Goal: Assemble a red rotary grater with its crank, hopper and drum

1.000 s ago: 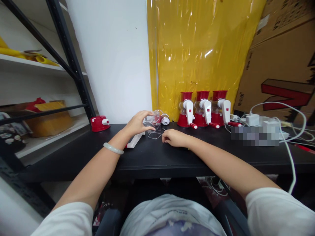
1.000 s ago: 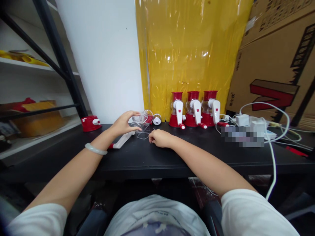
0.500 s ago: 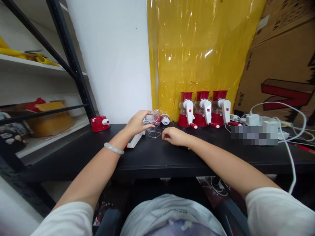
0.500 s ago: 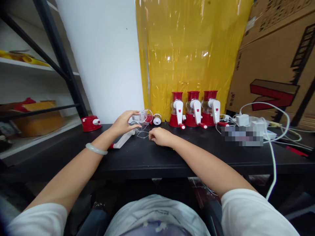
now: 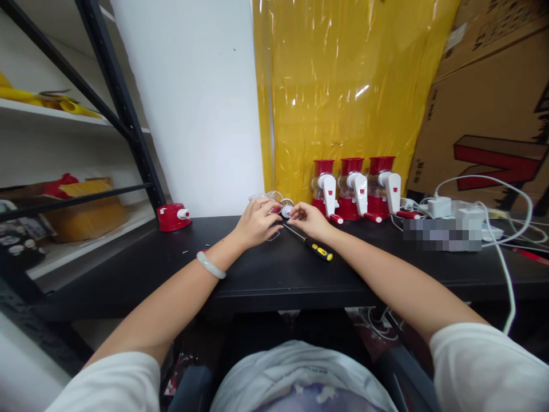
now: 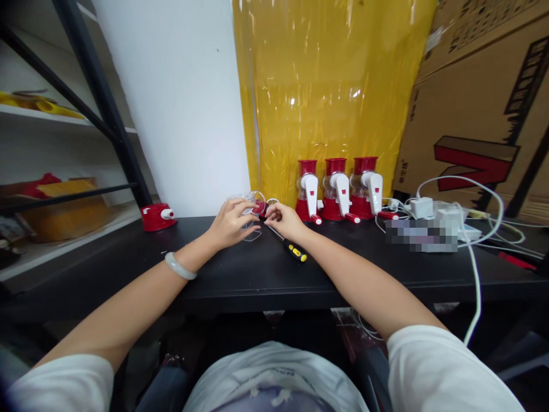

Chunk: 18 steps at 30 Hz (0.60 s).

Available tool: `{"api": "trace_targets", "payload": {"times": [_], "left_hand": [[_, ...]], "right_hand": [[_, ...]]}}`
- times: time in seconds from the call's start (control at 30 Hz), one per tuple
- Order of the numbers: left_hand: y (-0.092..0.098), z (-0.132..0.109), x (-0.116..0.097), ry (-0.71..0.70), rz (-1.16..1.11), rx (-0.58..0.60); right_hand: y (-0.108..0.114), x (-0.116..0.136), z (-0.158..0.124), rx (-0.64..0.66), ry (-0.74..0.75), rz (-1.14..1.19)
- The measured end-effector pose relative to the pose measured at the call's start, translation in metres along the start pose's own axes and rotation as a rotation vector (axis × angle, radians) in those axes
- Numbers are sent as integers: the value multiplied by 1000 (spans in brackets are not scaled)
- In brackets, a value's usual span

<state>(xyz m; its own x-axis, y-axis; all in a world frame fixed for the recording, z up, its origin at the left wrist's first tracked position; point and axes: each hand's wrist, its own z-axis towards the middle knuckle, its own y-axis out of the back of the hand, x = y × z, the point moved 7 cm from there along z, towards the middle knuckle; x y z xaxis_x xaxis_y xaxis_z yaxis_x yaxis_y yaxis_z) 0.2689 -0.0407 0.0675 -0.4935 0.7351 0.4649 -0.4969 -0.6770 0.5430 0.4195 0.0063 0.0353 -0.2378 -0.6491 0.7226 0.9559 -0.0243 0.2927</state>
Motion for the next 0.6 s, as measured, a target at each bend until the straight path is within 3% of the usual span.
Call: {"api": "trace_targets", "payload": {"times": [0.2,0.6], "left_hand": [[-9,1,-5,-15,-48,94],[-14,1,-11,-28,-20,119]], "right_hand": [[-10,1,-4,70,-36,-11],[-11,3,-7,82,-10,-187]]}}
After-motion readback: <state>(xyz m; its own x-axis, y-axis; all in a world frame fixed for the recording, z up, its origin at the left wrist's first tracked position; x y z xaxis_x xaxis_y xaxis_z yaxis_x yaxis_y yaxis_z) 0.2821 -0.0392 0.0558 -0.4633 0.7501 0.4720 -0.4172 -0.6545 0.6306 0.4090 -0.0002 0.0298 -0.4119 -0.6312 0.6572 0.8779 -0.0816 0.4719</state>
